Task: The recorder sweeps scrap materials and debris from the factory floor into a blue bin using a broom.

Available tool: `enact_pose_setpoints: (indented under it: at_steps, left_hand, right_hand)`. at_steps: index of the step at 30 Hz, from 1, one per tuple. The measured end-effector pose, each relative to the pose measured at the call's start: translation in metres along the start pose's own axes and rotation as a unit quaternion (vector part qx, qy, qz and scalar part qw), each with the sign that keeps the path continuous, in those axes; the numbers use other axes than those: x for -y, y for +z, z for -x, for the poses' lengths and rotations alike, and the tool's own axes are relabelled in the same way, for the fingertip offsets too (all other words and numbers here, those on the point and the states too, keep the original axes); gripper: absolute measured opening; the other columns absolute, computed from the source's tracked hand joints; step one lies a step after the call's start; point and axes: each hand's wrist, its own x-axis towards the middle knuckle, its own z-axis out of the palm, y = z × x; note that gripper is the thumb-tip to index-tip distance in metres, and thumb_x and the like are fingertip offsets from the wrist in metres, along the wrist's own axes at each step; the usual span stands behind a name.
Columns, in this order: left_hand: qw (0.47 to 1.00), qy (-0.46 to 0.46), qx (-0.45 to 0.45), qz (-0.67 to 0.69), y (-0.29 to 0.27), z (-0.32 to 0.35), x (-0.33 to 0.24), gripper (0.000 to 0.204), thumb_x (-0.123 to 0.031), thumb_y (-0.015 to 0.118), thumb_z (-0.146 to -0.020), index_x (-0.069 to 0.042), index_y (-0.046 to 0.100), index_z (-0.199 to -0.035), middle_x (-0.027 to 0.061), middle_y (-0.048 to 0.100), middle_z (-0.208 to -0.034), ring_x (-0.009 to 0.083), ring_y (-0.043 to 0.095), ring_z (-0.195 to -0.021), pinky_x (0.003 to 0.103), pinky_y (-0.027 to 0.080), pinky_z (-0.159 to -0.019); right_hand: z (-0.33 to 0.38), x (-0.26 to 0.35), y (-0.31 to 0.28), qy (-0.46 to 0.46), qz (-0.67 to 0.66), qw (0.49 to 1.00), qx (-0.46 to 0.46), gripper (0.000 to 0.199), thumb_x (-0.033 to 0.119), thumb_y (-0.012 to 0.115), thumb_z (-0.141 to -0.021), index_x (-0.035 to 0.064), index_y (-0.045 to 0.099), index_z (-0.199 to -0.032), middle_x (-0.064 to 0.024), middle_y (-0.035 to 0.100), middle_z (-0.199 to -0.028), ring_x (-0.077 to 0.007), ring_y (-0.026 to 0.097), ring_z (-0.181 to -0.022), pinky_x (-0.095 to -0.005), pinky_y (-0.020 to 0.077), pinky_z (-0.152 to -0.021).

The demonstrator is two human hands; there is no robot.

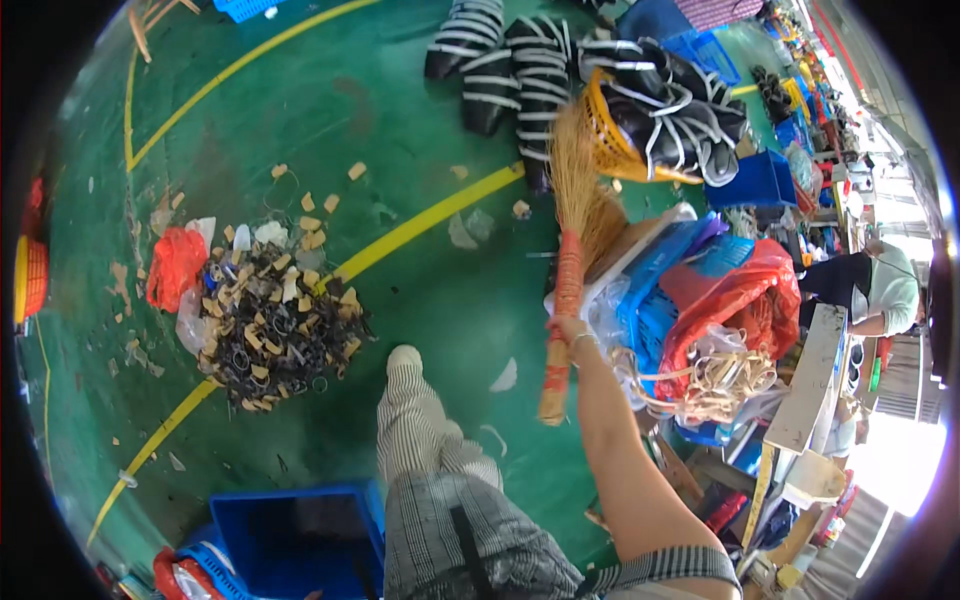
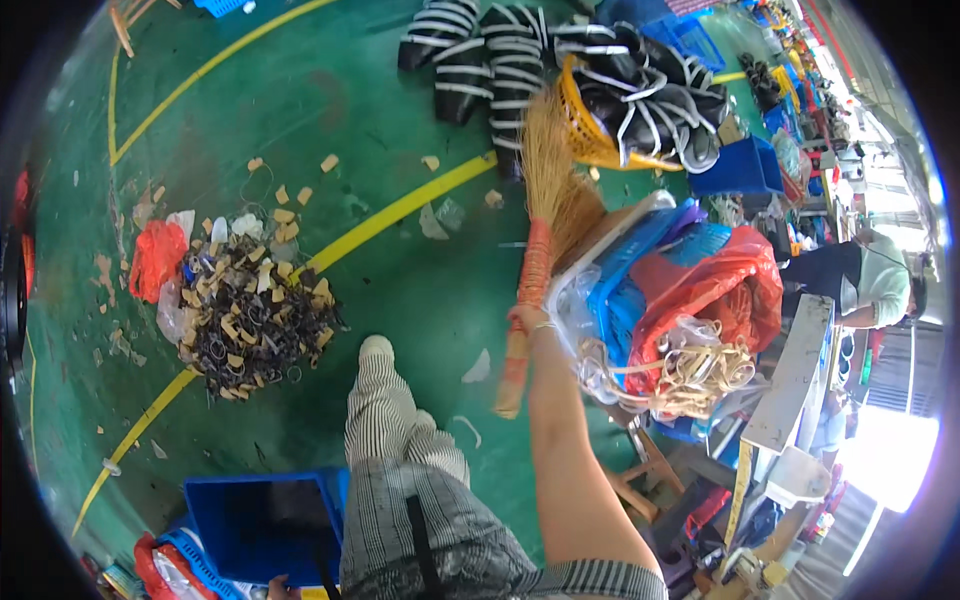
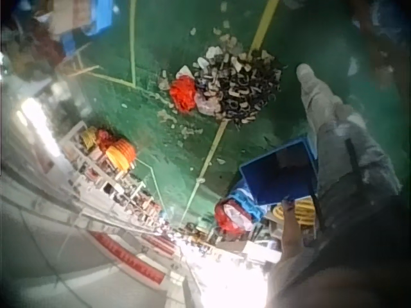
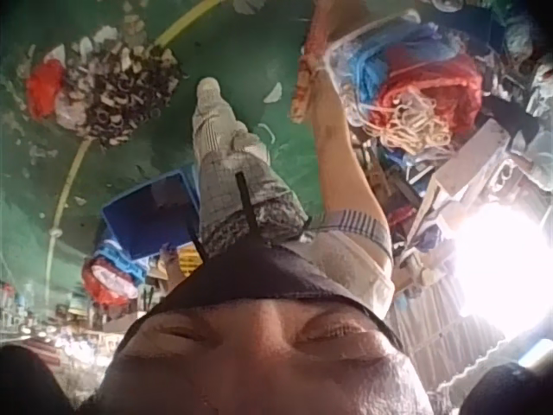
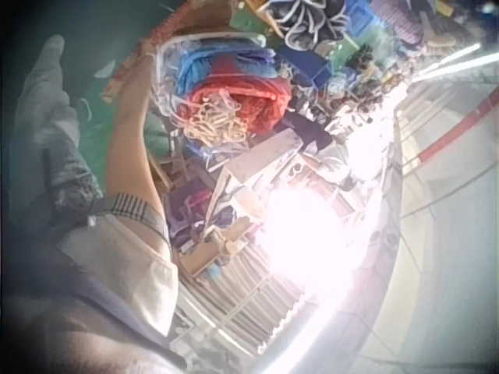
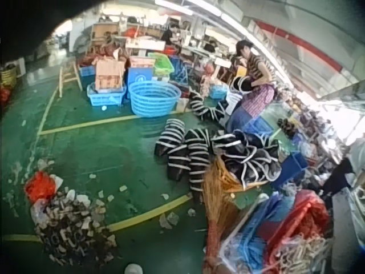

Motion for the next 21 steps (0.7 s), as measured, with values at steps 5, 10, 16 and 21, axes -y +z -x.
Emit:
enact_pose_setpoints:
  at_steps: [5,10,16,21]
  left_hand:
    - [0.994,-0.100,0.047,0.021,-0.009,-0.011,-0.035,0.040,0.006,0.058,-0.060,0.000,0.054,-0.099,0.0059,0.053,-0.074,0.0176,0.047,-0.061,0.020,0.041,-0.049]
    - [0.982,-0.139,-0.116,0.048,0.014,-0.046,-0.042,0.022,0.005,0.053,-0.062,-0.005,0.053,-0.082,0.0098,0.055,-0.084,0.0283,0.056,-0.079,0.042,0.050,-0.072]
    - [0.991,-0.077,-0.099,0.041,0.013,-0.039,-0.046,0.017,0.000,0.054,-0.066,0.000,0.058,-0.083,0.0112,0.057,-0.089,0.0269,0.058,-0.083,0.038,0.052,-0.066]
    - [0.972,-0.062,-0.204,0.094,0.000,-0.031,-0.016,0.018,0.006,0.054,-0.061,0.000,0.056,-0.078,0.0103,0.056,-0.081,0.0251,0.055,-0.075,0.038,0.050,-0.066]
  right_hand:
    - [0.119,-0.047,0.045,0.085,-0.044,0.993,0.073,0.014,0.012,0.062,-0.068,0.0015,0.057,-0.075,-0.0086,0.054,-0.060,-0.0208,0.055,-0.049,-0.0341,0.0466,-0.045]
    - [0.303,0.013,-0.029,0.108,0.030,0.981,0.158,0.015,0.014,0.060,-0.072,-0.0003,0.056,-0.076,-0.0100,0.056,-0.062,-0.0184,0.056,-0.052,-0.0306,0.0460,-0.048]
    - [0.359,0.009,-0.052,0.181,-0.084,0.972,0.120,0.015,0.018,0.058,-0.074,0.0053,0.050,-0.075,-0.0101,0.053,-0.060,-0.0198,0.054,-0.049,-0.0292,0.0469,-0.047]
    - [0.269,-0.013,0.054,0.235,-0.134,0.944,0.188,0.016,0.019,0.059,-0.074,0.0095,0.047,-0.071,-0.0059,0.048,-0.056,-0.0191,0.050,-0.048,-0.0311,0.0472,-0.049]
